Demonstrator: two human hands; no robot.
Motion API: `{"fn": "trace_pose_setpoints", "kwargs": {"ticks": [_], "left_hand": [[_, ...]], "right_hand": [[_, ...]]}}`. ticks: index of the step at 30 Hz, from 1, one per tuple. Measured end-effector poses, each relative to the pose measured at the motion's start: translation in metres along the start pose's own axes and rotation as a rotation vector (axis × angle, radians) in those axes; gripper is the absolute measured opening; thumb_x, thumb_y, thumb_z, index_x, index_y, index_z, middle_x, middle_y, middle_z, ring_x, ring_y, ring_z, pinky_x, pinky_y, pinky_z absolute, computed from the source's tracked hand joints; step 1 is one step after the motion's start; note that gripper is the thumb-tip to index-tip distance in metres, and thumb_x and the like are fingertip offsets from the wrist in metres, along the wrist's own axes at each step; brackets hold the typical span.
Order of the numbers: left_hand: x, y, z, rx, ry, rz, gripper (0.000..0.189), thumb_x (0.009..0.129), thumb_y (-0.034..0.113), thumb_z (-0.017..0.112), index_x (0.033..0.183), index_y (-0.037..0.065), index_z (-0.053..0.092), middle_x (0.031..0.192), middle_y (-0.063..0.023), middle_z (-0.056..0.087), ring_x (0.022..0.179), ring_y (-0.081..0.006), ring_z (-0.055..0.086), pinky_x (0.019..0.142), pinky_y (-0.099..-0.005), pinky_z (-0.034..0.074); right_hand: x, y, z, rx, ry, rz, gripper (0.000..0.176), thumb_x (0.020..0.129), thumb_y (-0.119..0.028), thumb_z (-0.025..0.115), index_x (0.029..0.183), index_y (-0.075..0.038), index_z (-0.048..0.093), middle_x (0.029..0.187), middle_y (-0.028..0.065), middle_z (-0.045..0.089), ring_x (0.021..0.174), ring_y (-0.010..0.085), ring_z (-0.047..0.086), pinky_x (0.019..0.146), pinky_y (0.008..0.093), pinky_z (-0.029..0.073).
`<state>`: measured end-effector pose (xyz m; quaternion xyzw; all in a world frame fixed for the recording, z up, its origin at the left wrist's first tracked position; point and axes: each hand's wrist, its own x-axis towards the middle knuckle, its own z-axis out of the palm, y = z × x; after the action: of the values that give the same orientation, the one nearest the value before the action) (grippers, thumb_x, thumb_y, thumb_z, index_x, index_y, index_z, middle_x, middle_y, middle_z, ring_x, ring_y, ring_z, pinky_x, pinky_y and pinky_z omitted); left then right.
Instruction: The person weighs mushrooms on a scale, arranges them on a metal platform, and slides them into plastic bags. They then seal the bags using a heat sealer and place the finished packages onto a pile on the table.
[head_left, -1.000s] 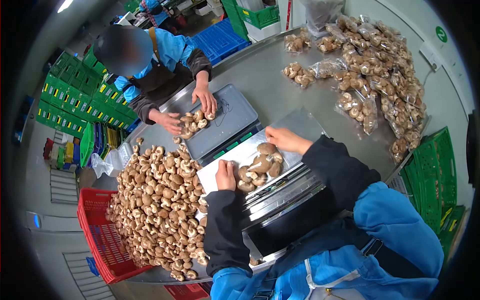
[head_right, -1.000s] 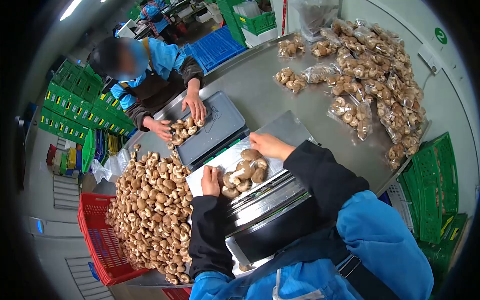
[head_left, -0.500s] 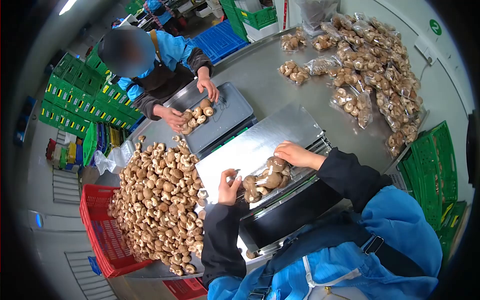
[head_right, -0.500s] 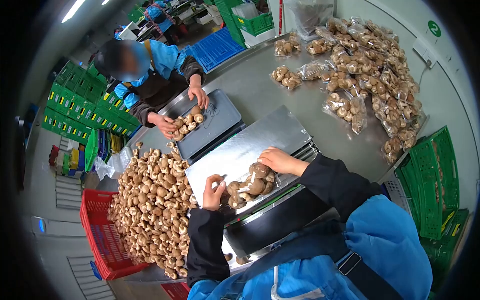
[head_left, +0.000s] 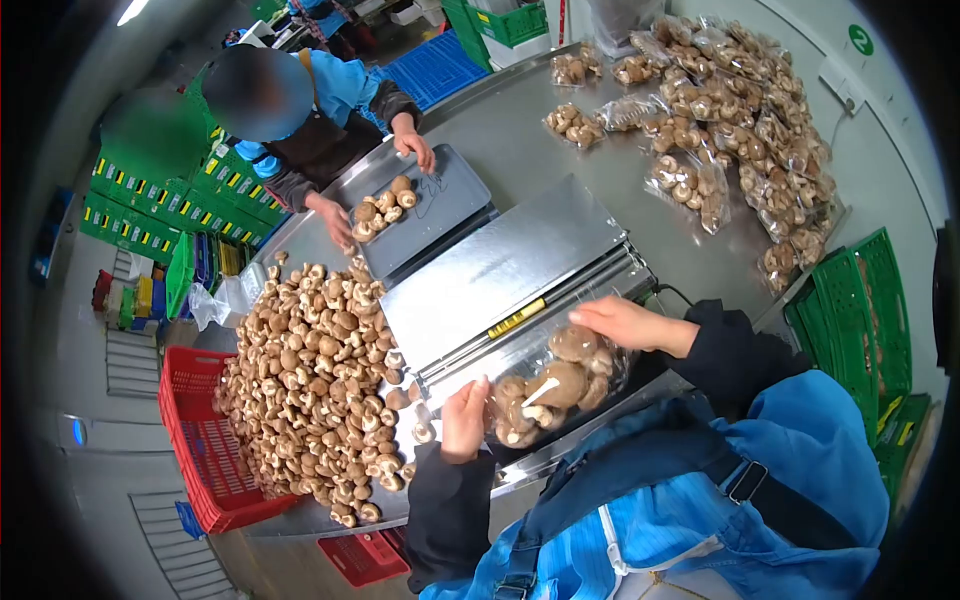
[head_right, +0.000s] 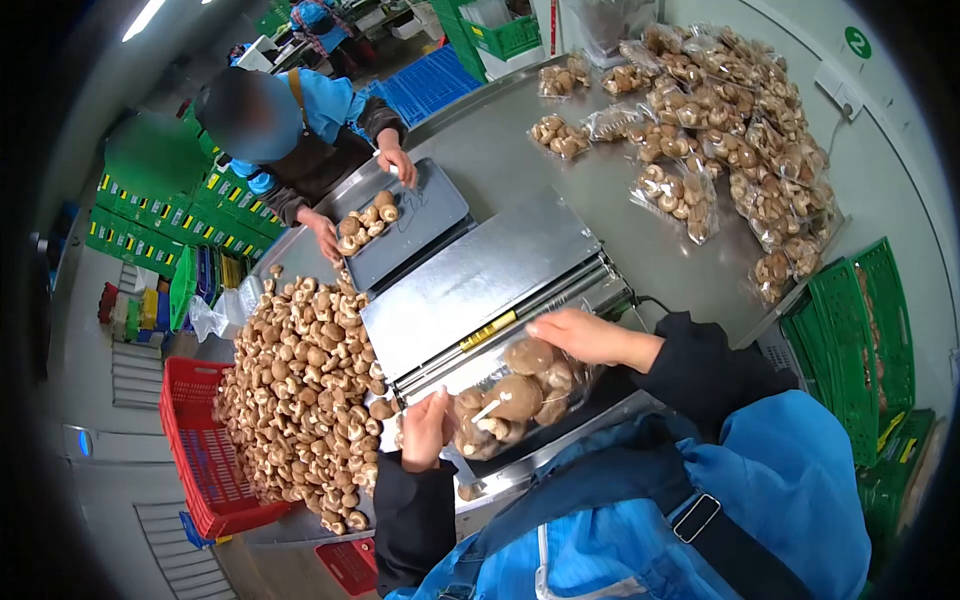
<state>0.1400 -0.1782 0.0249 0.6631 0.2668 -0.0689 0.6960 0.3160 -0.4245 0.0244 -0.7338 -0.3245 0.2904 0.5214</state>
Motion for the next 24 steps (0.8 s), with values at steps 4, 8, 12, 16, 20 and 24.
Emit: {"fn": "trace_pose_setpoints", "kwargs": {"ticks": [4,8,12,16,20,24], "left_hand": [[0.021,-0.107,0.010,0.313,0.092,0.162,0.041,0.097,0.034,0.051,0.077,0.000,0.061,0.056,0.0008,0.052,0.049,-0.0048,0.043,0.045,-0.0222,0.030],[0.030,-0.131,0.030,0.889,0.245,0.263,0.038,0.093,0.032,0.056,0.079,-0.002,0.066,0.067,-0.0208,0.062,0.060,-0.0331,0.061,0.060,-0.0399,0.046],[0.005,-0.131,0.038,0.521,0.495,0.219,0.023,0.090,0.024,0.063,0.088,0.001,0.060,0.066,-0.0121,0.064,0.059,-0.0205,0.060,0.057,-0.0335,0.046],[-0.004,-0.167,0.042,0.162,0.421,0.392,0.016,0.090,0.009,0.059,0.097,0.002,0.045,0.076,-0.0021,0.048,0.065,-0.0085,0.045,0.059,-0.0253,0.040],[-0.003,-0.161,0.023,0.068,0.497,0.353,0.017,0.091,0.003,0.056,0.086,0.005,0.039,0.075,-0.0002,0.042,0.062,-0.0063,0.039,0.054,-0.0226,0.034],[-0.006,-0.128,0.025,0.257,0.366,0.456,0.019,0.089,0.001,0.058,0.083,0.005,0.040,0.070,-0.0013,0.042,0.056,-0.0086,0.039,0.051,-0.0247,0.035]], "right_hand": [[-0.040,0.042,0.024,-0.220,0.001,0.105,0.035,0.097,-0.034,0.046,0.094,-0.001,0.059,0.078,0.0209,0.060,0.071,0.0406,0.060,0.068,0.0474,0.047],[-0.053,0.110,0.048,-0.305,0.107,0.175,0.035,0.095,-0.035,0.049,0.092,-0.001,0.060,0.079,0.0223,0.061,0.079,0.0437,0.058,0.068,0.0489,0.045],[-0.071,0.090,0.034,-0.006,0.173,0.403,0.019,0.090,-0.022,0.059,0.095,-0.004,0.057,0.061,0.0078,0.058,0.055,0.0141,0.055,0.052,0.0319,0.041],[-0.082,0.117,0.051,0.028,0.263,0.210,0.020,0.089,-0.015,0.059,0.103,-0.004,0.049,0.063,0.0072,0.056,0.052,0.0156,0.049,0.052,0.0338,0.039],[-0.105,0.086,0.040,0.834,0.421,0.327,0.015,0.091,-0.008,0.058,0.102,-0.007,0.048,0.060,-0.0034,0.038,0.049,0.0053,0.034,0.043,0.0246,0.027],[-0.173,0.057,0.018,0.734,0.649,0.325,0.014,0.091,-0.006,0.056,0.100,-0.008,0.046,0.059,-0.0058,0.037,0.047,0.0028,0.030,0.042,0.0219,0.021]]}}
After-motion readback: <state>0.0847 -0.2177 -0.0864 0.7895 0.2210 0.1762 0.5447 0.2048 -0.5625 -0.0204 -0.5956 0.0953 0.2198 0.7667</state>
